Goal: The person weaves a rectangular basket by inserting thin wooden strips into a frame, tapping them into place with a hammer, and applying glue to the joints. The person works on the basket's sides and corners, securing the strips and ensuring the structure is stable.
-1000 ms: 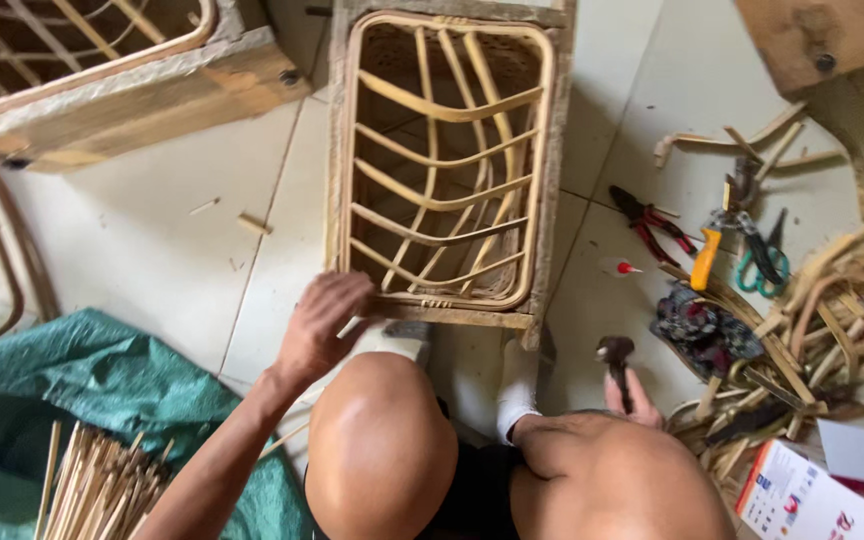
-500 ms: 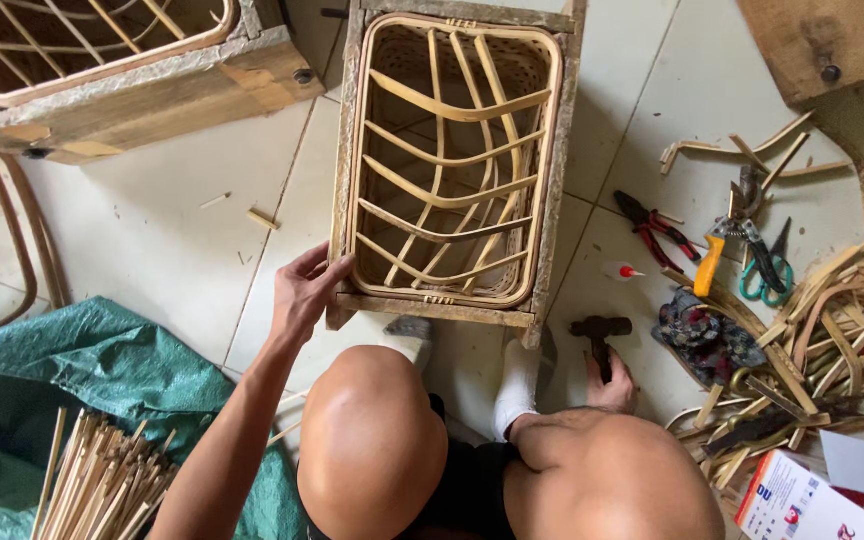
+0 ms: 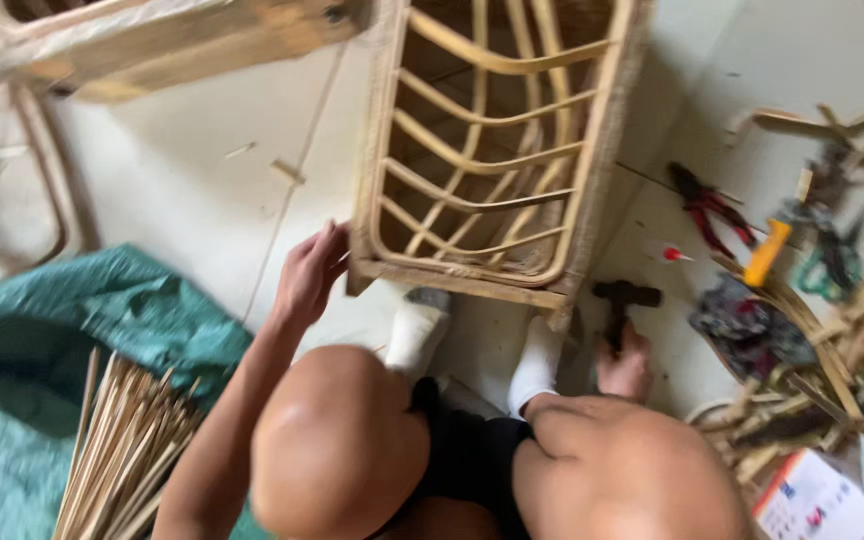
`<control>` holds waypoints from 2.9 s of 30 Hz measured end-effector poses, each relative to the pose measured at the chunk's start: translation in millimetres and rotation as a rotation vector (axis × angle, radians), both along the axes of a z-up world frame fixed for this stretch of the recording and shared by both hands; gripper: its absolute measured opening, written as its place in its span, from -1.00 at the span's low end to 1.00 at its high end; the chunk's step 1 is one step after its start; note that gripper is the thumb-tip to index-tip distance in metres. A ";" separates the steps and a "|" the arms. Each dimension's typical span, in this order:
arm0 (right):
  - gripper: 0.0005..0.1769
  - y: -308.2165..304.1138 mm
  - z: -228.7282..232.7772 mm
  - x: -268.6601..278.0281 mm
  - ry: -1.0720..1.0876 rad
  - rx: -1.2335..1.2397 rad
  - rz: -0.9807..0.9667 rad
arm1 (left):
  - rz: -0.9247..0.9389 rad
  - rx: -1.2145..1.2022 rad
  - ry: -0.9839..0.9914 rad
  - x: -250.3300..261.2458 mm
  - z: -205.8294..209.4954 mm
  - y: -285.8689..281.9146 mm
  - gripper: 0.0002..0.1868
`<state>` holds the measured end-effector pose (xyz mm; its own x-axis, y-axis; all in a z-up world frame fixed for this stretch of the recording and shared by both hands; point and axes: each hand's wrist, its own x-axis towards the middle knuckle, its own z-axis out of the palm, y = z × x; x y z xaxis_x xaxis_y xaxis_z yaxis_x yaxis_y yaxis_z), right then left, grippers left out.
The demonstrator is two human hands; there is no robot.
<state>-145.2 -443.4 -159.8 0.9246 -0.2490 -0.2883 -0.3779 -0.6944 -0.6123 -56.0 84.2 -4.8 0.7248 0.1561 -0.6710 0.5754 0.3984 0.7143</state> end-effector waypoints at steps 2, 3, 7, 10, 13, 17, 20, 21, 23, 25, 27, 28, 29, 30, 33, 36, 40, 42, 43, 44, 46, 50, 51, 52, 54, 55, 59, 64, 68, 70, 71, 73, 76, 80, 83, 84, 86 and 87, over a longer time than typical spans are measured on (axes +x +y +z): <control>-0.42 5.8 -1.6 -9.8 -0.113 -0.073 0.018 | -0.104 0.391 -0.065 -3.4 -5.8 -15.4 -0.59; -0.42 10.1 -2.5 -14.1 -0.168 -0.115 0.023 | -0.156 0.481 -0.079 -5.4 -12.0 -21.6 -0.64; -0.40 24.0 4.8 -9.3 -0.250 -0.045 -0.031 | -0.099 0.541 -0.267 -21.8 -35.6 -32.9 -0.71; -0.58 24.5 30.4 -7.9 -0.119 -0.007 -0.021 | -0.093 0.578 -0.346 -24.0 -38.6 -32.8 -0.69; -0.62 6.2 68.9 1.1 -0.183 -0.109 -0.103 | -0.111 0.692 -0.370 -16.4 -32.7 -42.6 -0.63; -0.73 -33.9 105.5 52.1 -0.410 -0.160 -0.071 | -0.127 0.859 -0.297 -21.6 -28.2 -46.9 -0.49; -0.71 -62.7 103.4 105.8 -0.434 -0.186 0.017 | -0.130 0.844 -0.329 -18.1 -34.1 -37.4 -0.51; -0.65 -71.0 94.9 131.1 -0.409 -0.204 0.070 | -0.152 0.839 -0.248 -17.8 -35.2 -33.8 -0.48; -0.49 -86.0 79.0 171.5 -0.362 -0.283 0.201 | -0.182 0.828 -0.088 -7.8 -35.0 -22.5 -0.41; -0.30 -94.6 65.0 209.4 -0.320 -0.401 0.371 | -0.133 0.655 -0.238 13.4 -29.8 -8.6 -0.56; -0.14 -101.1 54.3 234.7 0.013 -0.552 0.422 | -0.072 0.610 -0.318 40.5 -20.3 1.2 -0.58; -0.16 -104.1 50.8 243.0 0.101 -0.577 0.422 | -0.040 0.647 -0.325 57.7 -15.5 3.0 -0.57; -0.18 -108.8 49.8 249.2 0.190 -0.607 0.412 | -0.037 0.720 -0.391 79.7 -10.8 2.6 -0.58; -0.19 -109.3 46.7 258.1 0.246 -0.606 0.431 | -0.036 0.794 -0.456 103.5 -6.2 0.7 -0.59; -0.10 -109.5 44.6 258.3 0.327 -0.618 0.405 | -0.046 0.930 -0.507 174.2 2.5 -14.6 -0.59; -0.07 -93.8 43.8 264.1 0.280 -0.617 0.370 | -0.152 0.995 -0.543 240.0 2.9 -28.9 -0.41; -0.37 -91.4 49.7 272.0 0.350 -0.514 0.205 | -0.225 1.252 -0.562 305.0 -21.6 -49.0 -0.24; -0.47 -91.4 59.4 282.1 0.376 -0.317 0.023 | -0.190 1.254 -0.544 322.1 -37.8 -45.4 -0.33; -0.51 -88.9 67.7 286.3 0.384 -0.219 -0.062 | -0.167 1.255 -0.532 325.8 -45.9 -43.7 -0.36; -0.57 -83.3 79.2 285.8 0.351 -0.018 -0.145 | -0.164 1.237 -0.525 327.1 -53.4 -42.6 -0.36; -0.69 -67.3 117.1 283.7 0.268 0.378 -0.298 | -0.145 1.200 -0.511 327.6 -66.0 -45.6 -0.34; -0.68 5.4 210.2 290.8 0.198 0.810 -0.182 | -0.031 1.176 -0.579 319.6 -72.9 -43.0 -0.34; -0.63 29.7 230.5 291.2 0.257 0.798 -0.104 | -0.053 1.151 -0.558 320.0 -71.3 -44.3 -0.31; -0.56 55.5 247.5 294.8 0.316 0.786 -0.026 | -0.075 1.125 -0.536 320.5 -68.7 -45.8 -0.29; -0.48 113.4 267.6 309.7 0.421 0.826 0.103 | -0.051 1.091 -0.545 323.0 -63.0 -52.5 -0.30; -0.46 142.2 274.5 317.1 0.472 0.887 0.152 | -0.040 1.076 -0.544 321.5 -59.7 -52.1 -0.30; -0.41 236.2 284.0 360.5 0.730 0.709 0.277 | -0.022 1.053 -0.526 315.6 -49.3 -50.6 -0.29; -0.33 298.5 279.2 397.8 0.828 0.530 0.330 | -0.034 1.056 -0.536 316.4 -43.5 -52.4 -0.23; -0.32 315.6 280.9 407.7 0.852 0.412 0.307 | -0.051 1.019 -0.493 314.6 -42.5 -53.3 -0.24; -0.32 321.6 283.6 410.1 0.865 0.349 0.306 | -0.050 1.039 -0.512 313.5 -42.3 -52.5 -0.22; -0.32 322.5 285.7 410.8 0.868 0.330 0.308 | -0.051 1.023 -0.506 313.1 -41.8 -53.8 -0.22; -0.32 323.9 289.7 409.2 0.864 0.302 0.313 | -0.054 0.991 -0.495 312.7 -41.0 -55.7 -0.23; -0.31 328.4 292.3 407.2 0.848 0.298 0.307 | -0.042 1.015 -0.516 313.7 -40.4 -55.0 -0.18; -0.32 335.9 286.4 407.7 0.863 0.302 0.306 | -0.067 0.996 -0.490 309.5 -41.9 -54.8 -0.19; -0.33 336.4 281.5 411.5 0.871 0.293 0.325 | -0.061 0.978 -0.484 308.9 -41.2 -56.8 -0.19; -0.33 335.2 280.9 411.6 0.875 0.289 0.333 | -0.048 0.980 -0.490 307.5 -40.7 -57.9 -0.20; -0.36 331.8 282.3 415.6 0.868 0.313 0.324 | -0.034 0.977 -0.501 311.6 -37.8 -58.3 -0.20; -0.36 330.2 282.1 416.3 0.871 0.326 0.322 | -0.038 0.970 -0.495 311.4 -37.2 -57.7 -0.19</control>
<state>271.1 -113.2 122.4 0.3660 0.1903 -0.9110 -0.6100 -0.6902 -0.3892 255.4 26.4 -41.9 0.8964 0.4334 0.0931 0.1375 -0.4715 0.8711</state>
